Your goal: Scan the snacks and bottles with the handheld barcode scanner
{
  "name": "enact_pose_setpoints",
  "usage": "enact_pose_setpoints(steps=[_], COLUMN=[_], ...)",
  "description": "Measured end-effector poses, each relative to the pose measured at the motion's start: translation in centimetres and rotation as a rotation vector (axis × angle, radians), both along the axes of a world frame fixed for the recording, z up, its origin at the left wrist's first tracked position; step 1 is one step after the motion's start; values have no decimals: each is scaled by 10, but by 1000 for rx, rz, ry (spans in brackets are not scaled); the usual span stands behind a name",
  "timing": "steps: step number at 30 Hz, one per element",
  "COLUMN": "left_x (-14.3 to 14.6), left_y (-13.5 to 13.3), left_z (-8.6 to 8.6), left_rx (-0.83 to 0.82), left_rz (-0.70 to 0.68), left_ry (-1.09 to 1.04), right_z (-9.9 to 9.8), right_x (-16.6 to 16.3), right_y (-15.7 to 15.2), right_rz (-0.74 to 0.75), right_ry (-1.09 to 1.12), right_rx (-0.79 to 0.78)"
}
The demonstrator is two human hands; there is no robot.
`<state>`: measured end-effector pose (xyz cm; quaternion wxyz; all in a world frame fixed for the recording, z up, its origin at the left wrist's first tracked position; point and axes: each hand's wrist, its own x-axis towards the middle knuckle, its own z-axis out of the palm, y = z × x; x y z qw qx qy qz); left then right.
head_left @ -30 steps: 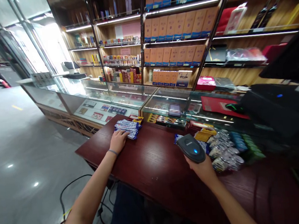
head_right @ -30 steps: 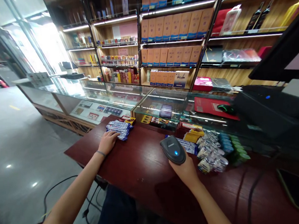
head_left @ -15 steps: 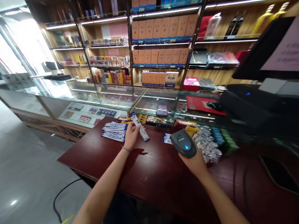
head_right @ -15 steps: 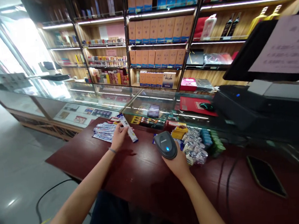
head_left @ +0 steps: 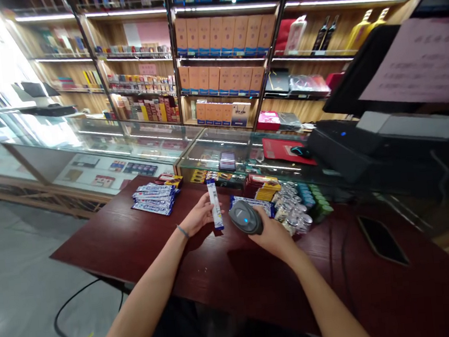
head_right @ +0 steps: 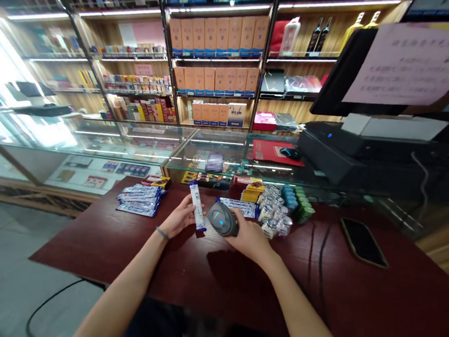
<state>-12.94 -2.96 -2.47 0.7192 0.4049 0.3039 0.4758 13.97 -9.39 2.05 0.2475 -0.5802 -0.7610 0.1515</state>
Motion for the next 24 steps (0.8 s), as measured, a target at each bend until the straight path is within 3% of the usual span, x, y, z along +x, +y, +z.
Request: enact_pose_setpoints(steps=[8, 15, 18, 21, 24], left_x=[2, 4, 12, 22, 33], left_y=[-4, -3, 1, 5, 7], left_z=[9, 1, -6, -8, -5], left_rx=[-21, 1, 191, 549, 869], left_rz=[-28, 10, 123, 233, 238], left_ry=[40, 30, 195, 479, 766], right_z=[-4, -7, -3, 5, 13], right_x=[0, 11, 19, 26, 33], right_y=[0, 11, 15, 14, 12], right_rz=[30, -7, -72, -148, -201], right_ry=[-28, 376, 563, 682, 758], right_rx=[-31, 54, 128, 124, 133])
